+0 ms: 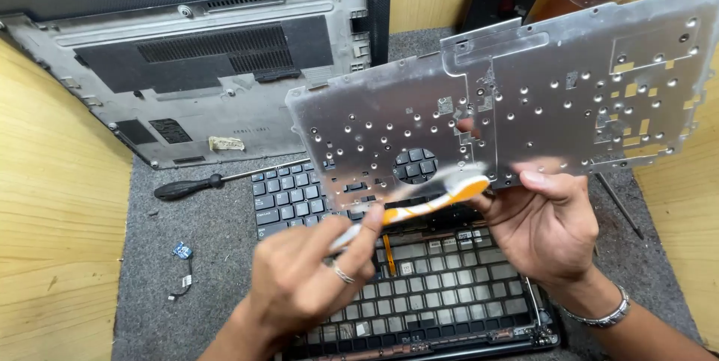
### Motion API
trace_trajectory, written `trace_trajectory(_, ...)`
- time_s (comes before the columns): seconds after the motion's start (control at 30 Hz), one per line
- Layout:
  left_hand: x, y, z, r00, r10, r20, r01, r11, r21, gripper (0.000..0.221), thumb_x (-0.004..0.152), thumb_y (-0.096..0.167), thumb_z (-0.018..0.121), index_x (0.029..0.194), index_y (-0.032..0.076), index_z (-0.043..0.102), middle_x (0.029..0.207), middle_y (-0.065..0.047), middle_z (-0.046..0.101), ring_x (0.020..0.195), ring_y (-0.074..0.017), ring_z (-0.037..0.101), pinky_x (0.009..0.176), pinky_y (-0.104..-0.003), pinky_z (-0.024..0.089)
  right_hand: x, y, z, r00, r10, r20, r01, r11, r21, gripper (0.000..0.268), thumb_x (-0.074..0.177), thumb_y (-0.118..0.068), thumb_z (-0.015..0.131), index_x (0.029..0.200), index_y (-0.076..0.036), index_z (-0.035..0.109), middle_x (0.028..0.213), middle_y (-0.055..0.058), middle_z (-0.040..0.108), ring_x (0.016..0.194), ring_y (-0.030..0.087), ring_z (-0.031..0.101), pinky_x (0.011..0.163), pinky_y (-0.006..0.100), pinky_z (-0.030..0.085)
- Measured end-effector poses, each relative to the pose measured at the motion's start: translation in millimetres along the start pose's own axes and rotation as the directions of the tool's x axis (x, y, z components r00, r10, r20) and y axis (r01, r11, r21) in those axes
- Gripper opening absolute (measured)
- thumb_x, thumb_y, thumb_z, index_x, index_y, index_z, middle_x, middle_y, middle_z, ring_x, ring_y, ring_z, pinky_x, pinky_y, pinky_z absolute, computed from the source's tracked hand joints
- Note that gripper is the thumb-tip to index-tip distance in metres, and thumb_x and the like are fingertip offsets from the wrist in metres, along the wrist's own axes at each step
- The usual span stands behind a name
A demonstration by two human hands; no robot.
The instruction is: Cleaning a metal keyboard support plate from a disassembled laptop using a toothbrush to remove dust.
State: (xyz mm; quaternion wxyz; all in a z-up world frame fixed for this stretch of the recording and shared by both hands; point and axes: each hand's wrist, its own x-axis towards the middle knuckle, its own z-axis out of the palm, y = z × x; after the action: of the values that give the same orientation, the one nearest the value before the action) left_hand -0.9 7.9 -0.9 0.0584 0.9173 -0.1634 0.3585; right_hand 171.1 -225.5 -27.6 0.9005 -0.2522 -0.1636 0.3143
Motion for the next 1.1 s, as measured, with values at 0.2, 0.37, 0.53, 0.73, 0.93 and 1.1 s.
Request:
trace_trajectory(0.2, -5.2, -12.3, -4.3, 0.974, -0.157, -0.162, 0.171, 0.982, 0.075, 0.027, 0.099, 0.003, 0.064, 0.124, -0.003, 0.069, 0.083, -0.009, 0.067, 0.047, -0.0085, 0.045, 0.035, -0.027, 0.034, -2.6, -0.6, -9.9, 0.997, -0.074, -0.017, 0.073, 0.995, -0.073, 0.035, 0.102, -0.006, 0.042, 0.109, -0.003, 0.075, 0.138, 0.029, 0.06, 0.12, 0.048, 0.063, 0.1, 0.067, 0.053)
trace_trajectory(0.37, 2.2, -11.2, -3.6, 0.986, -0.072, -0.148, 0.091, 0.989, 0.12, 0.025, 0.104, 0.015, 0.06, 0.123, 0.005, 0.073, 0.08, -0.003, 0.065, 0.047, -0.0061, 0.043, 0.037, -0.027, 0.035, 5.9, -4.3, 12.3, 0.997, -0.075, 0.01, 0.076, 0.994, -0.084, 0.038, 0.101, -0.008, 0.039, 0.114, 0.001, 0.074, 0.16, 0.034, 0.039, 0.152, 0.043, 0.04, 0.104, 0.059, 0.053)
trace_trajectory(0.53, -4.2, -7.3, -0.1, 0.991, -0.095, -0.089, 0.099, 0.994, 0.044, 0.031, 0.101, 0.012, 0.062, 0.13, 0.001, 0.066, 0.084, -0.006, 0.063, 0.05, -0.0105, 0.046, 0.039, -0.029, 0.035, 0.1, -4.1, 5.2, 0.996, -0.074, -0.045, 0.068, 0.99, -0.124, 0.038, 0.1, -0.011, 0.039, 0.112, -0.006, 0.075, 0.158, 0.033, 0.041, 0.151, 0.043, 0.041, 0.104, 0.06, 0.051)
trace_trajectory(0.73, -1.1, -24.0, -18.1, 0.992, -0.024, -0.123, 0.03, 0.998, 0.052, 0.03, 0.105, 0.018, 0.054, 0.125, 0.0, 0.069, 0.085, -0.008, 0.064, 0.056, -0.0124, 0.053, 0.045, -0.028, 0.042, 6.8, -7.4, 16.3, 0.981, -0.141, -0.13, 0.114, 0.975, -0.192, 0.033, 0.103, -0.016, 0.045, 0.109, -0.012, 0.078, 0.155, 0.03, 0.051, 0.147, 0.043, 0.05, 0.098, 0.053, 0.058)
trace_trajectory(0.93, -3.2, -26.9, -13.4, 0.988, -0.086, -0.13, 0.088, 0.996, 0.007, 0.029, 0.1, 0.009, 0.058, 0.126, -0.001, 0.068, 0.083, -0.007, 0.06, 0.054, -0.0142, 0.048, 0.045, -0.029, 0.041, 16.6, -14.8, 20.9, 0.941, -0.164, -0.295, 0.103, 0.972, -0.21, 0.028, 0.101, -0.021, 0.051, 0.102, -0.011, 0.077, 0.152, 0.02, 0.061, 0.137, 0.032, 0.063, 0.091, 0.042, 0.062)
trace_trajectory(1.1, -11.2, -32.7, -1.4, 0.998, -0.005, -0.069, 0.01, 0.997, 0.074, 0.026, 0.1, 0.009, 0.061, 0.124, 0.004, 0.07, 0.075, -0.002, 0.063, 0.044, -0.0063, 0.042, 0.032, -0.027, 0.033, 11.8, -18.8, 13.5, 0.916, -0.156, -0.369, 0.104, 0.982, -0.157, 0.027, 0.1, -0.022, 0.052, 0.094, -0.01, 0.075, 0.151, 0.024, 0.061, 0.141, 0.029, 0.062, 0.091, 0.045, 0.062)
